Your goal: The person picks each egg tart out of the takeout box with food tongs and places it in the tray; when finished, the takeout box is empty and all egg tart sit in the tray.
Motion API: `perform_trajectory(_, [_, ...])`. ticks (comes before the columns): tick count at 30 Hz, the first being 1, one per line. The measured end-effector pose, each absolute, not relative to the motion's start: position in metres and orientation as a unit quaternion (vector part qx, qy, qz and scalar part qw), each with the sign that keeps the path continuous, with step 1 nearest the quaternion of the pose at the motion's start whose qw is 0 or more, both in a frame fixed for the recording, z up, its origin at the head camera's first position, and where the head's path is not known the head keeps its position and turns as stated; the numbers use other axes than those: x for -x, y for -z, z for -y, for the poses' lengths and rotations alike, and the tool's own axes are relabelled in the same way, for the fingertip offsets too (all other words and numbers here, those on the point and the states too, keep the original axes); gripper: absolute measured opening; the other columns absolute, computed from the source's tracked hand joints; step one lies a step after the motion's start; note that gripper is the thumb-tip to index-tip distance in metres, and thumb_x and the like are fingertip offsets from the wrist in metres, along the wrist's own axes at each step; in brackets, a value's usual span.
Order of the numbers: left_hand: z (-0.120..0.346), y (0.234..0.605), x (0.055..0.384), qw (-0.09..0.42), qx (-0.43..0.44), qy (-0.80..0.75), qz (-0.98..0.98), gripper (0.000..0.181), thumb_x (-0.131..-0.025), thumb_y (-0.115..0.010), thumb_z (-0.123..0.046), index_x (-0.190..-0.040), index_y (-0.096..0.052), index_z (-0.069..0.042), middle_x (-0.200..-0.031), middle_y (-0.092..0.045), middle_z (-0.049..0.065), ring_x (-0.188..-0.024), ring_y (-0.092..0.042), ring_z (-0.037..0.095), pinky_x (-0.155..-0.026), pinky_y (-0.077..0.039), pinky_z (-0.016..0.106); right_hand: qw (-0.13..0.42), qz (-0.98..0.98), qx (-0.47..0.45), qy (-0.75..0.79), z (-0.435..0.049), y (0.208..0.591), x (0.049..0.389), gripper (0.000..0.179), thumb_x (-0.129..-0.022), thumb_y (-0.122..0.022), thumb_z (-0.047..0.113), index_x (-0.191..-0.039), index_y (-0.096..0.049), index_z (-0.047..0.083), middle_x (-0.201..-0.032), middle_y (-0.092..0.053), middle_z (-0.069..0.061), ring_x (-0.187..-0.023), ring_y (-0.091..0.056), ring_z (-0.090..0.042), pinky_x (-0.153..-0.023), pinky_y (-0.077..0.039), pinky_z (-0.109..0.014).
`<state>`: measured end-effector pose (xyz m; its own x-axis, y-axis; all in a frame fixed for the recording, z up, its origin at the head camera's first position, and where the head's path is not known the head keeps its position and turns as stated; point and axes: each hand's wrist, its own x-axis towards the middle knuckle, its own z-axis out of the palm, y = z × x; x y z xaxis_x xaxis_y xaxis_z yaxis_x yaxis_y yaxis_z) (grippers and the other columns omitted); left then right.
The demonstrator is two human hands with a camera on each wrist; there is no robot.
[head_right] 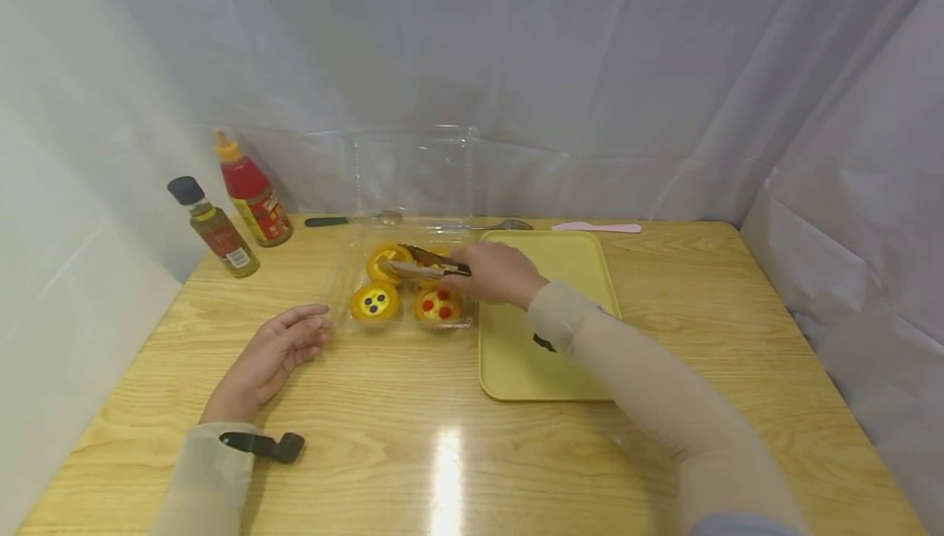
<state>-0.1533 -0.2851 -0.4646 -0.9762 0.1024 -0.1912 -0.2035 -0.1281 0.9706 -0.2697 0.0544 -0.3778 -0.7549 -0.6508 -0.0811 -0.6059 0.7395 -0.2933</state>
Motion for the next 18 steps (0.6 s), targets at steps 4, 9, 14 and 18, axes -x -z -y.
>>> perform_trajectory(4, [0.285, 0.464, 0.153, 0.104, 0.036, -0.751, -0.651, 0.048, -0.102, -0.057, -0.023, -0.139, -0.045, 0.005, -0.109, -0.067, -0.002, -0.096, -0.064, 0.010, -0.079, -0.055, 0.024, 0.089, -0.929, 0.332, 0.136, -0.062, 0.375, 0.267, 0.050, -0.099, -0.057, 0.048, -0.136, -0.061, 0.015, -0.080, -0.060, 0.001, -0.061, -0.049, -0.016, -0.054, -0.039, -0.032])
perform_trajectory(9, [0.285, 0.465, 0.153, 0.101, 0.033, -0.750, -0.653, 0.047, -0.102, -0.058, -0.023, -0.139, -0.046, 0.004, -0.108, -0.067, -0.004, -0.097, -0.065, 0.010, -0.080, -0.055, 0.024, 0.083, -0.932, 0.322, 0.142, -0.073, 0.371, 0.260, 0.059, -0.098, -0.054, 0.053, -0.144, -0.052, 0.016, -0.082, -0.062, 0.002, -0.058, -0.047, -0.015, -0.054, -0.040, -0.032])
perform_trajectory(14, [0.286, 0.465, 0.153, 0.099, 0.031, -0.752, -0.651, 0.045, -0.102, -0.058, -0.023, -0.138, -0.049, 0.002, -0.108, -0.068, -0.003, -0.097, -0.065, 0.011, -0.080, -0.055, 0.024, 0.072, -0.928, 0.326, 0.167, -0.085, 0.365, 0.255, 0.054, -0.101, -0.052, 0.050, -0.143, -0.054, 0.016, -0.081, -0.061, 0.002, -0.054, -0.045, -0.014, -0.053, -0.039, -0.032])
perform_trajectory(18, [0.286, 0.464, 0.153, 0.102, 0.030, -0.750, -0.653, 0.047, -0.102, -0.058, -0.023, -0.139, -0.047, 0.003, -0.109, -0.068, -0.002, -0.097, -0.065, 0.011, -0.080, -0.055, 0.024, 0.064, -0.921, 0.335, 0.187, -0.094, 0.361, 0.254, 0.044, -0.102, -0.054, 0.041, -0.135, -0.061, 0.013, -0.078, -0.059, 0.001, -0.052, -0.042, -0.013, -0.052, -0.036, -0.031])
